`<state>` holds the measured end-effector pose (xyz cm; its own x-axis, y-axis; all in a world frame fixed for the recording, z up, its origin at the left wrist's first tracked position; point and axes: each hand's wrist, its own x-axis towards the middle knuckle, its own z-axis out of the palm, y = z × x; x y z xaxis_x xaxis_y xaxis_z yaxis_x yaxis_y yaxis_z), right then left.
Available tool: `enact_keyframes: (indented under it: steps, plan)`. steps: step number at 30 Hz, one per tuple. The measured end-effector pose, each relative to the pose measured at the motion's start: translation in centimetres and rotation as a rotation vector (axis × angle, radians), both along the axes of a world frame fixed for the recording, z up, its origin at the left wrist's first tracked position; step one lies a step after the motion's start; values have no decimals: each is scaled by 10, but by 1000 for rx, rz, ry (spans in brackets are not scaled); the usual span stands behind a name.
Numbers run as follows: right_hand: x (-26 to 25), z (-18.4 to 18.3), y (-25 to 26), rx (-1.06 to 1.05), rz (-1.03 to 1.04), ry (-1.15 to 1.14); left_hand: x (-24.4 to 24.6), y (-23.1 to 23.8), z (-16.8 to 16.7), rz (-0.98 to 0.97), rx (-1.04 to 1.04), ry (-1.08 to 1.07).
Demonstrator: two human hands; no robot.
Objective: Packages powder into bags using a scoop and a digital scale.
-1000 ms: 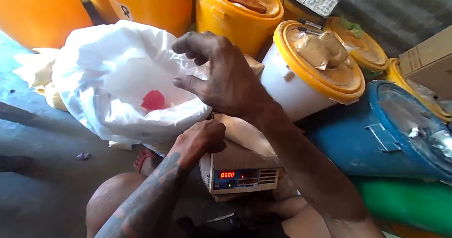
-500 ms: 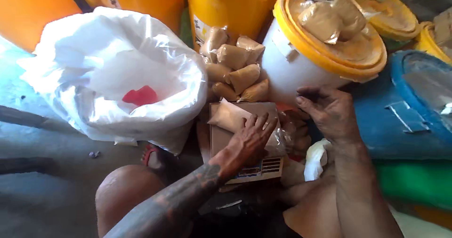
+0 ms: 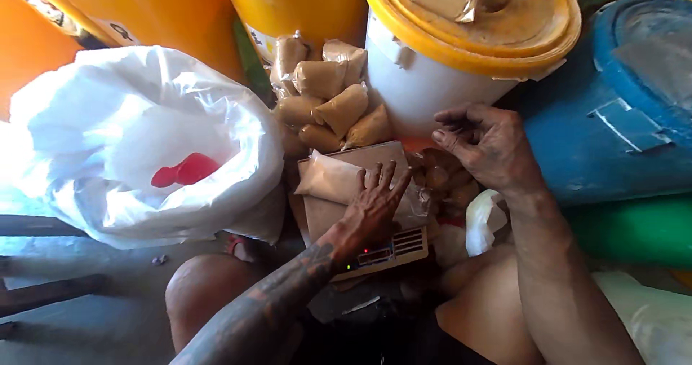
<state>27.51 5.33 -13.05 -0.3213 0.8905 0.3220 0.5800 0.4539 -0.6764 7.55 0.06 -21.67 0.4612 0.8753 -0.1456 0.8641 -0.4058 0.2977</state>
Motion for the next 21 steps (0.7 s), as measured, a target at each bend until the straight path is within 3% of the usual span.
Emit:
enact_keyframes:
  steps: [8,14,21]
  plan:
    - [-8,-7,8,-39,15,-2,4,0,-12,-6,-27,-45]
    - [-19,-14,15,-60,47,29,-1,-8,1,-5,-38,-75]
    - [-78,-12,4,-28,174,50,-23,-23,22,49,31,-117]
